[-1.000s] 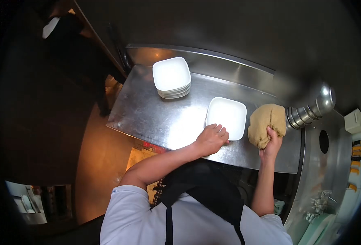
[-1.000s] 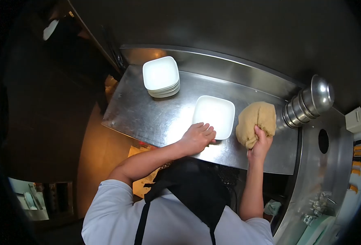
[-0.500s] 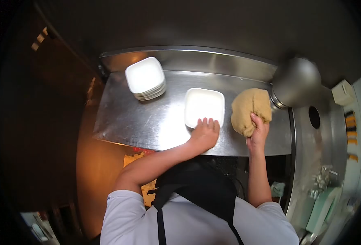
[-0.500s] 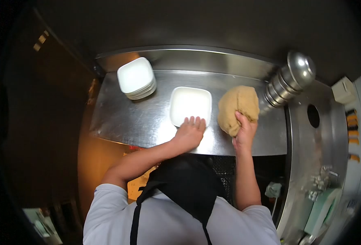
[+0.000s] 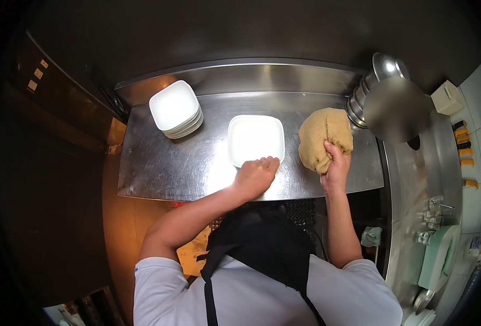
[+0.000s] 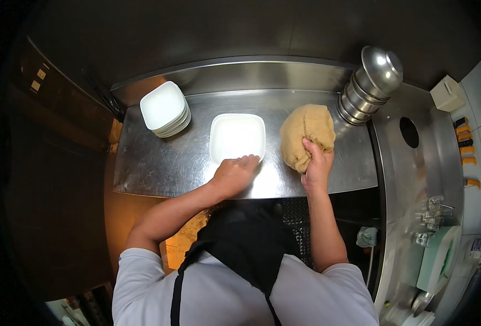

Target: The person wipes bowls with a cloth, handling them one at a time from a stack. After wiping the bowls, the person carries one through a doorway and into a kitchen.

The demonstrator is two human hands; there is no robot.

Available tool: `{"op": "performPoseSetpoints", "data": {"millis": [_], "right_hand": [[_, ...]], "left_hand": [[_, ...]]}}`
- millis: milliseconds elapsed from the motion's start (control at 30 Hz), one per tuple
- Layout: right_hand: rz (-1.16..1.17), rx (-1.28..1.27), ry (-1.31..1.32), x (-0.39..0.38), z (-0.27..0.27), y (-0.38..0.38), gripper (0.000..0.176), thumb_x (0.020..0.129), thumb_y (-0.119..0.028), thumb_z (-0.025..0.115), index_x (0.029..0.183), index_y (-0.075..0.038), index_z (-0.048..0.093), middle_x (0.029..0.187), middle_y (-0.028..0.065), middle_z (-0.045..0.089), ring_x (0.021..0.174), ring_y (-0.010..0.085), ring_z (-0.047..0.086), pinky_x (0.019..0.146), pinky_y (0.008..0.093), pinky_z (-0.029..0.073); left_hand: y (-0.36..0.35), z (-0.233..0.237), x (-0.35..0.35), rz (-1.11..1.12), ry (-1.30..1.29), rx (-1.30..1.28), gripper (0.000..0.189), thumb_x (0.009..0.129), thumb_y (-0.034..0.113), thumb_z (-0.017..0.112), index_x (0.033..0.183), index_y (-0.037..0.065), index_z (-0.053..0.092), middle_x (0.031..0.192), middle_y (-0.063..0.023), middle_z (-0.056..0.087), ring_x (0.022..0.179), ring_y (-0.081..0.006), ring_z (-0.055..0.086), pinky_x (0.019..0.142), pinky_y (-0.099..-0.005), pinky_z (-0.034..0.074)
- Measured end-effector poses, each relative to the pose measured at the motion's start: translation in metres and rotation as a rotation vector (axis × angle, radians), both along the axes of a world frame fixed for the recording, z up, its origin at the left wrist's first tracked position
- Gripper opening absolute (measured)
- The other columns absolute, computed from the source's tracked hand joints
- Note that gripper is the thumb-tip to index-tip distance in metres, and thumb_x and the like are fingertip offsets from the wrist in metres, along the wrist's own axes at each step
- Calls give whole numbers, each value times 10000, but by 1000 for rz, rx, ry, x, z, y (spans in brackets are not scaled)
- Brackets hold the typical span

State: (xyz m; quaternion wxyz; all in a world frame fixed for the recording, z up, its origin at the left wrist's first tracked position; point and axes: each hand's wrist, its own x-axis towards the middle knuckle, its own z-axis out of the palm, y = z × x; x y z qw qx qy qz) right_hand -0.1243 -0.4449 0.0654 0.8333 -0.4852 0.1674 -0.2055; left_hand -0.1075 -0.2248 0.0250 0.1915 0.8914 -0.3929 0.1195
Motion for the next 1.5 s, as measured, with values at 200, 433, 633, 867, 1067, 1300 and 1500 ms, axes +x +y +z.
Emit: {"op": "performPoseSetpoints", "data": {"millis": [200,433,633,867,1067,1300,1500], "right_hand": [[21,10,-22,-2,-2,-2,487,859,-58,672,1312,29,517,1226,123,625,1095,236,646,945,362,535],[-24,-232,-118,0,-6,-6,553,812,-4,745,1315,22,520,1230,115,638,1113,222,642,971,359,519],[286,-636,-286,-4,-6,31,782,727,-122,878,1387,-8,475,1378,126,559,1235,237,578,1052,380,466],[187,-599,-242,42,14,60,759,700,-235,926,1320,18,568,1272,152,645,1180,241,610,1015,381,476],[64,-1033,-607,26,38,72,595,696,-146,842,1257,-58,666,1145,166,696,1107,329,631,961,411,506],[168,-650,-298,58,66,70,503,770,-141,826,1216,3,641,1175,162,686,1057,245,660,912,362,523],[-15,-1079,-758,11,28,99,664,727,-190,814,1332,-20,602,1303,202,611,1253,319,561,1067,468,434]], "left_hand": [[8,29,9,41,190,86,278,898,196,642,1126,37,621,983,-174,687,907,-308,693,782,-440,551],[12,21,4,12,57,-92,405,966,264,622,1305,44,600,1221,-198,669,1048,-272,677,898,-372,518],[11,33,1,-62,777,-955,251,1020,138,576,1209,-15,637,1061,-89,727,956,-119,660,837,-290,520],[12,48,-7,-66,766,-1013,191,975,96,641,1115,-32,664,887,-28,707,804,-72,606,731,-261,499],[23,66,0,-37,394,-927,196,931,86,674,1107,0,678,769,-35,704,689,-154,656,661,-279,514],[41,103,-20,-106,725,-987,145,932,28,665,1066,-11,703,976,-70,744,878,-130,684,814,-275,527],[46,86,0,-154,815,-1478,184,947,-9,639,1124,-48,675,1092,-92,721,1003,-143,661,899,-303,515]]}}
